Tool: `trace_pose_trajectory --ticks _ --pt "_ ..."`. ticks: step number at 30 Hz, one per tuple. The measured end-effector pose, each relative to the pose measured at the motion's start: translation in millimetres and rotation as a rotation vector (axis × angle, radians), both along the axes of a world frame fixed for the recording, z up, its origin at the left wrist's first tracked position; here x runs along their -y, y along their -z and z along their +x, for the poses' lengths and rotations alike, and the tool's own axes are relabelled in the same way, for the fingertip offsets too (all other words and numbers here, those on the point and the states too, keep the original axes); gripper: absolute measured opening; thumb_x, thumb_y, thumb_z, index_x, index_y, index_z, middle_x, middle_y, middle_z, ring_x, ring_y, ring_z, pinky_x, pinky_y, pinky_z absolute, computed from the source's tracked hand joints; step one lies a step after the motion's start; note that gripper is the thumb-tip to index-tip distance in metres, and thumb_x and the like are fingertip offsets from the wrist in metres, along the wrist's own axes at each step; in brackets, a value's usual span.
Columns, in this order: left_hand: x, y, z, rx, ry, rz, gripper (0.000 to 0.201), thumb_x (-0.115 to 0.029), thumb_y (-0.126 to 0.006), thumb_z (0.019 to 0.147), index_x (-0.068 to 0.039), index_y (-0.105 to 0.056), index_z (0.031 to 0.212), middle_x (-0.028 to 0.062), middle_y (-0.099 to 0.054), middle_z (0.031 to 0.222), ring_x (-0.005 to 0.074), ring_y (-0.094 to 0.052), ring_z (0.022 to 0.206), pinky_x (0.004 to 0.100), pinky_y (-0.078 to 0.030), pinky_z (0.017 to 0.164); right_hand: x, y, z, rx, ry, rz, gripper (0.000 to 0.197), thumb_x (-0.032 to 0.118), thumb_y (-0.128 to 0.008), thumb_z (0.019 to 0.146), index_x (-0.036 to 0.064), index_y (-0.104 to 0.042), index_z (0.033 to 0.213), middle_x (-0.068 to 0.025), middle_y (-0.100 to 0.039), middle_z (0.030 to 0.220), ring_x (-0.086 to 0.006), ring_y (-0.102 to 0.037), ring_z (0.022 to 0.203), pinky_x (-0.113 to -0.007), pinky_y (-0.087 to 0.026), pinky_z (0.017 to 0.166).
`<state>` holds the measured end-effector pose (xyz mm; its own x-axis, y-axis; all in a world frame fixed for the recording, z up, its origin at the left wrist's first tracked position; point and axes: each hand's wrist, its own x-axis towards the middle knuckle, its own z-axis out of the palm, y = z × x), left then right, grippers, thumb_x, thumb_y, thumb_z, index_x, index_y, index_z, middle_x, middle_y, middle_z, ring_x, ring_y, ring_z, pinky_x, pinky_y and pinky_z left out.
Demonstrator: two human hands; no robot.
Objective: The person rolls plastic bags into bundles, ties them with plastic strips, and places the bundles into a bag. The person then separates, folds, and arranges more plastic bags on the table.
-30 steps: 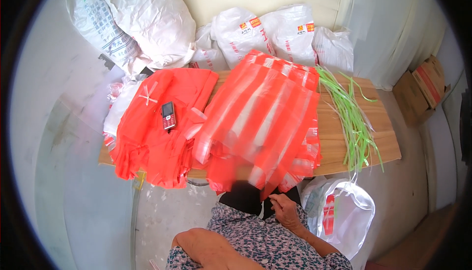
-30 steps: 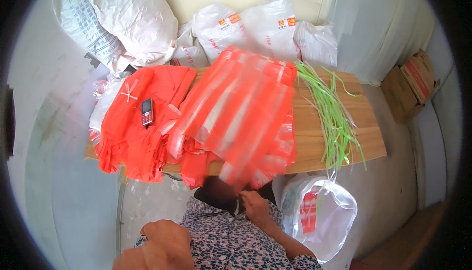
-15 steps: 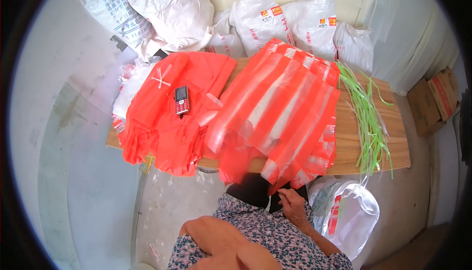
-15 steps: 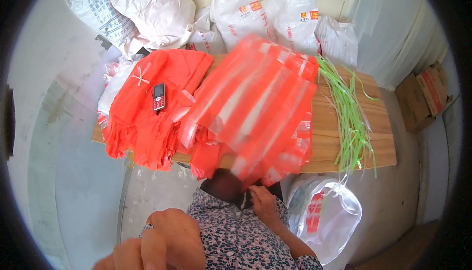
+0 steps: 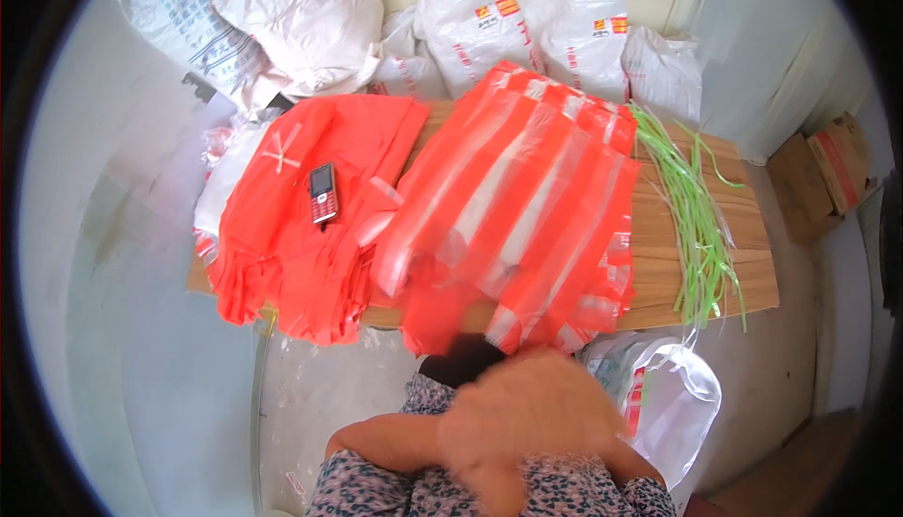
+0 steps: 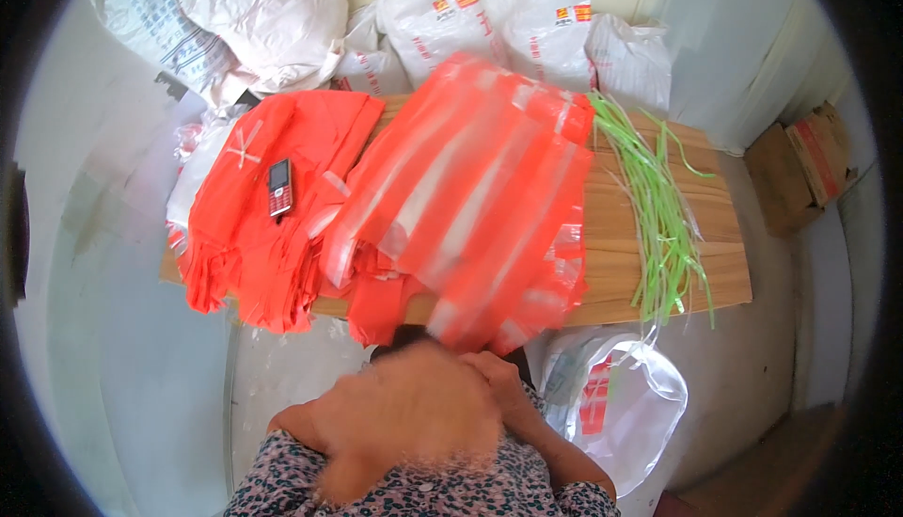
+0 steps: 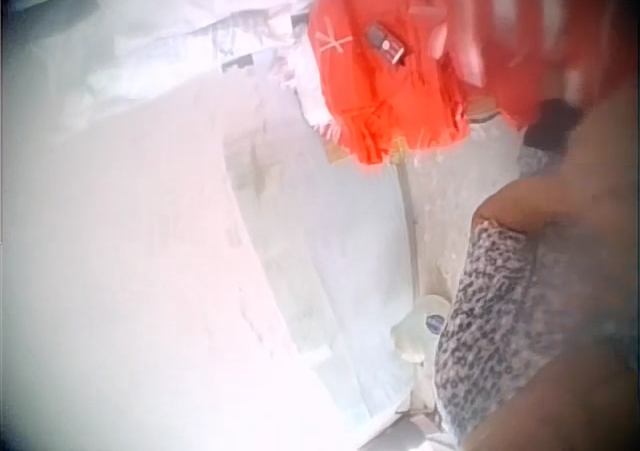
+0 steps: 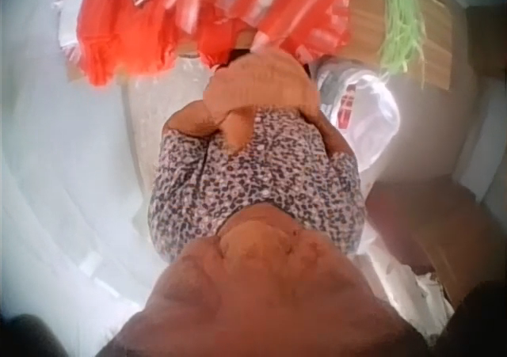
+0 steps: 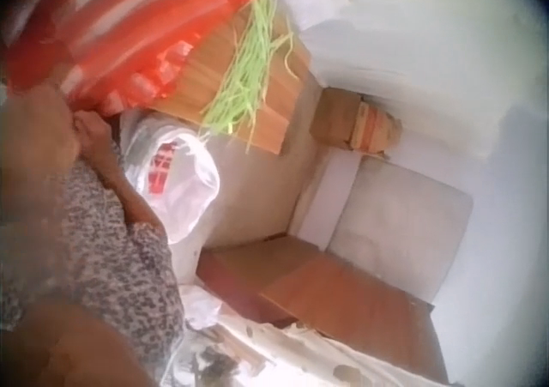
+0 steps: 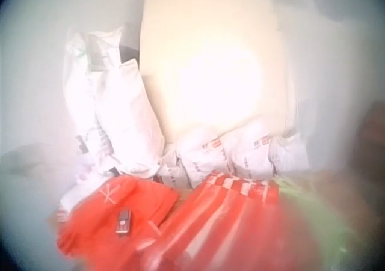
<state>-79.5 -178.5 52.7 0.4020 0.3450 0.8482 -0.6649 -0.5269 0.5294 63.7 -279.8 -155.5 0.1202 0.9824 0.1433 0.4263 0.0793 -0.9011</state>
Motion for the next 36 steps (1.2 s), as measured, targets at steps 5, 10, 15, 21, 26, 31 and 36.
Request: trace_pose_trajectory --ticks 5,10,15,21,26,31,36 --pt "-51.8 135.8 -3.1 -0.354 -0.885 0.271 0.034 -0.016 -0.075 0.072 0.003 -0.062 0.098 0.0160 -0.066 0.094 0.0353 -0.064 0.083 0.0413 -0.050 0.071 -70.5 -58.0 42.9 0.365 0.155 0.346 0.011 0.006 -0.061 0.086 0.0014 -0.064 0.096 -0.0140 -0.062 0.078 -0.0218 -0.064 0.068 -0.031 -0.048 0.059" --pt "-67.1 180.9 -17.5 -0.719 -1.229 0.216 0.034 -0.021 -0.061 0.087 0.001 -0.061 0.112 0.0198 -0.054 0.127 0.0356 -0.048 0.120 0.0445 -0.035 0.101 -180.6 -80.7 115.2 0.407 0.438 0.301 0.016 0.009 -0.060 0.083 0.0040 -0.064 0.098 -0.0144 -0.063 0.098 -0.0339 -0.058 0.095 -0.046 -0.046 0.080" --pt "-74.0 188.2 -15.5 -0.778 -1.237 0.221 0.037 -0.026 -0.058 0.090 0.000 -0.058 0.117 0.0205 -0.049 0.132 0.0375 -0.043 0.125 0.0487 -0.029 0.105 -251.4 -67.2 165.3 0.808 0.580 0.375 0.021 0.014 -0.064 0.081 0.0049 -0.063 0.100 -0.0135 -0.062 0.100 -0.0338 -0.056 0.100 -0.047 -0.041 0.088" --pt "-69.7 193.2 -18.0 -0.858 -1.215 0.227 0.043 -0.031 -0.056 0.091 0.000 -0.055 0.121 0.0217 -0.046 0.135 0.0398 -0.040 0.128 0.0537 -0.028 0.105 -274.9 -70.7 185.9 0.920 0.564 -0.111 0.020 0.020 -0.070 0.075 0.0116 -0.068 0.093 -0.0091 -0.062 0.093 -0.0285 -0.056 0.097 -0.048 -0.037 0.088" --pt "-72.2 199.8 -16.5 -0.892 -1.232 0.209 0.052 -0.043 -0.047 0.095 -0.001 -0.051 0.126 0.0208 -0.042 0.140 0.0399 -0.035 0.132 0.0564 -0.023 0.108 -292.6 -87.7 192.9 0.980 0.671 0.039 0.014 0.022 -0.070 0.074 0.0117 -0.069 0.082 -0.0088 -0.062 0.090 -0.0285 -0.056 0.095 -0.050 -0.036 0.091" --pt "-70.4 195.4 -12.7 -0.973 -1.202 0.279 0.055 -0.046 -0.047 0.094 -0.003 -0.052 0.126 0.0212 -0.042 0.140 0.0412 -0.033 0.133 0.0592 -0.021 0.108 -323.8 -100.1 199.8 1.174 0.715 0.264 0.009 0.014 -0.064 0.074 0.0093 -0.069 0.079 -0.0116 -0.062 0.089 -0.0310 -0.054 0.097 -0.058 -0.031 0.099" --pt "-68.8 190.8 -12.4 -1.052 -1.162 0.304 0.057 -0.046 -0.052 0.090 -0.004 -0.051 0.128 0.0215 -0.041 0.141 0.0439 -0.032 0.133 0.0612 -0.017 0.108 -345.4 -99.5 201.4 1.288 0.761 0.115 0.009 0.014 -0.062 0.077 0.0091 -0.068 0.081 -0.0106 -0.059 0.095 -0.0306 -0.054 0.098 -0.059 -0.031 0.098"
